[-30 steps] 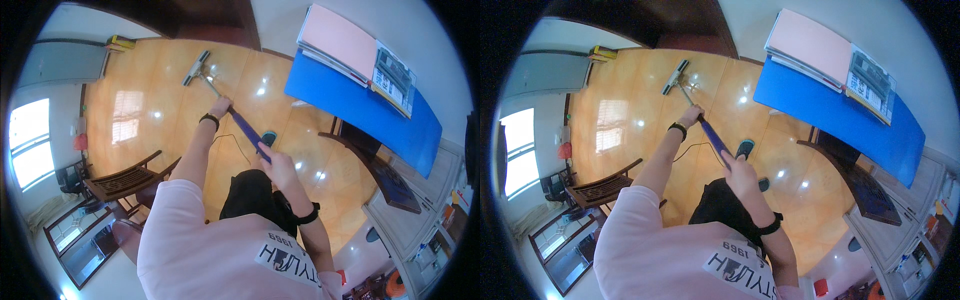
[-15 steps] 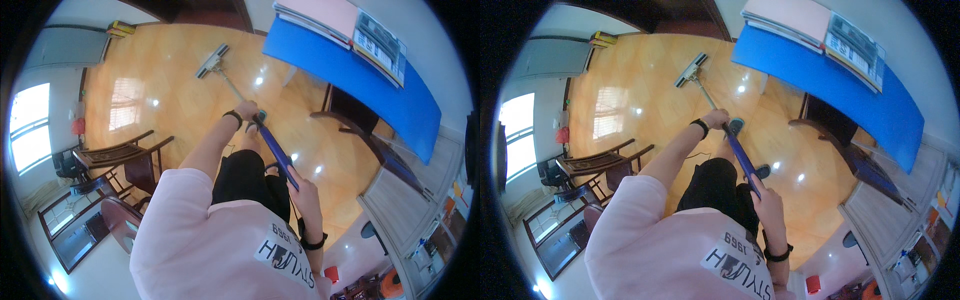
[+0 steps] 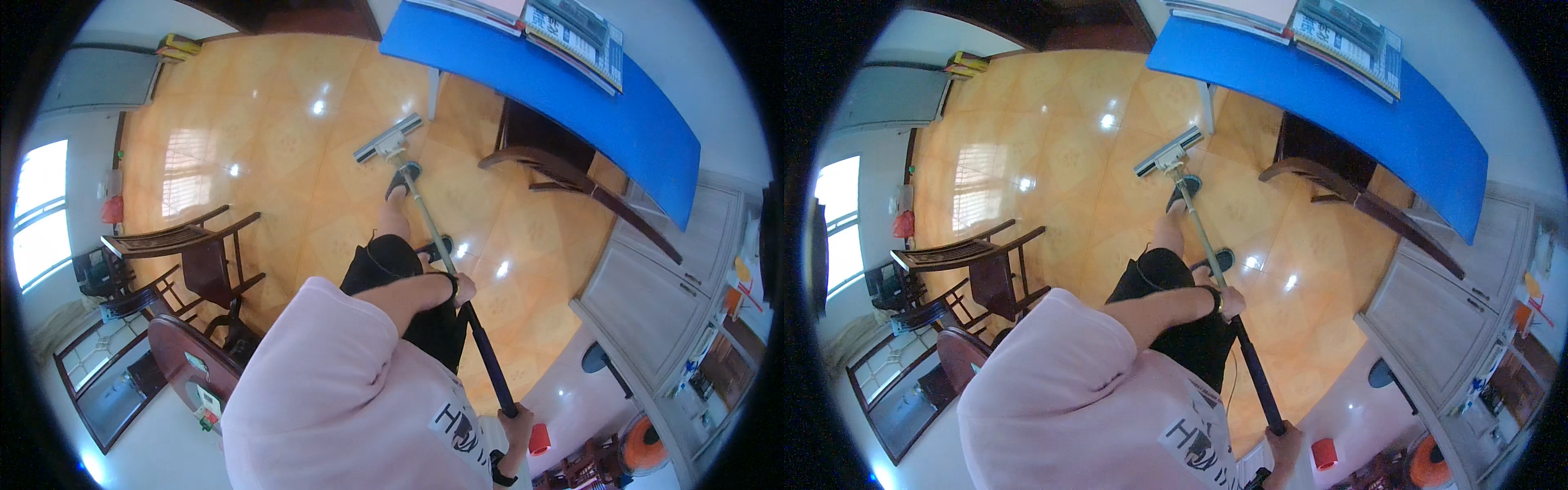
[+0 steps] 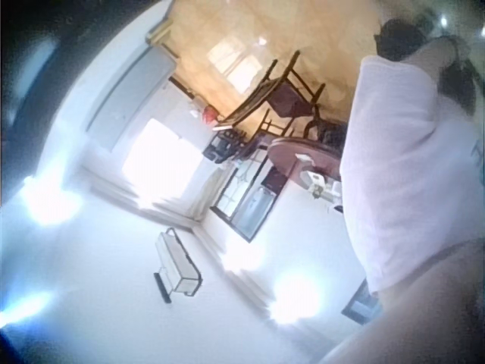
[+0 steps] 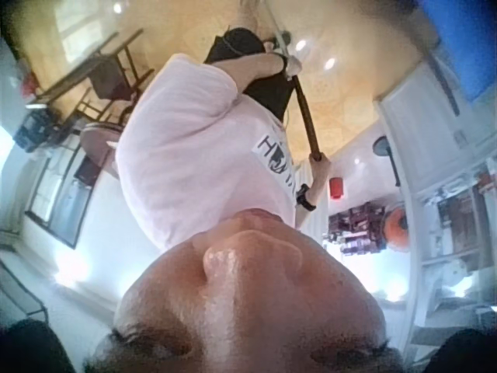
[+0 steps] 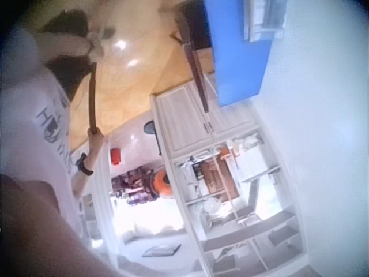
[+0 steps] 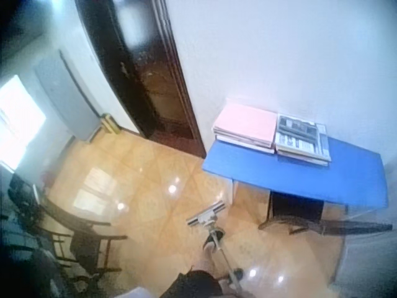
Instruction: The person mops a tiled floor in a living room using a flat mop. They move the mop back and forth across the floor, navigating around furniture including a dining table, chairs, a sofa, and a fan.
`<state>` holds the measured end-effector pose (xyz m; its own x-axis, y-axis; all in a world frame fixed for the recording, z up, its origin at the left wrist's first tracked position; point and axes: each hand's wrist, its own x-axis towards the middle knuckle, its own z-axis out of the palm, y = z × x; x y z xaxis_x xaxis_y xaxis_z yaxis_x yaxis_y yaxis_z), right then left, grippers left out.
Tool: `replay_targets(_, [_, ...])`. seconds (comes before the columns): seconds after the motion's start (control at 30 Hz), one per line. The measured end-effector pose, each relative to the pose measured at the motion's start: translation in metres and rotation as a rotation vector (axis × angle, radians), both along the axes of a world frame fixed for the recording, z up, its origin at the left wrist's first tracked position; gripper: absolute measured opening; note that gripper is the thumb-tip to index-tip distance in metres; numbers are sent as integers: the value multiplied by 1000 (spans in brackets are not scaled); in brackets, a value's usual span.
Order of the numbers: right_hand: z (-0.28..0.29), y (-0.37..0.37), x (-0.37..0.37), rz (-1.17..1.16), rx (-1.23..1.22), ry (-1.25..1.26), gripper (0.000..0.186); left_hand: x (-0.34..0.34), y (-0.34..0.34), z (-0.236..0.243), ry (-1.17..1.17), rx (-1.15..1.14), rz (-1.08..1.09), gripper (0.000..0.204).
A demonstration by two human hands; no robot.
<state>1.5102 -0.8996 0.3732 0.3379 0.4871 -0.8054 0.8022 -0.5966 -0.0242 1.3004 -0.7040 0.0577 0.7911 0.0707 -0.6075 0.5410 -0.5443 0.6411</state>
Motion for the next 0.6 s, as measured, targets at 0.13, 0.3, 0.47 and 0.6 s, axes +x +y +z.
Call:
replay_targets(0.13, [-42, 9, -6, -83, 90, 65, 25, -21, 15, -20, 35, 22, 109, 18])
replay_targets(0.3, [-96, 122, -62, 24, 186, 242, 26, -105, 93, -105, 383, 75, 178, 21])
replay_targets(0.47, [-152, 277, -182, 219, 366, 392, 27, -272, 249, -125, 505, 392, 256, 24])
replay_targets(0.6, [-171, 385, -267, 188, 441, 517, 22, -353, 350, -93, 526, 468, 334, 21])
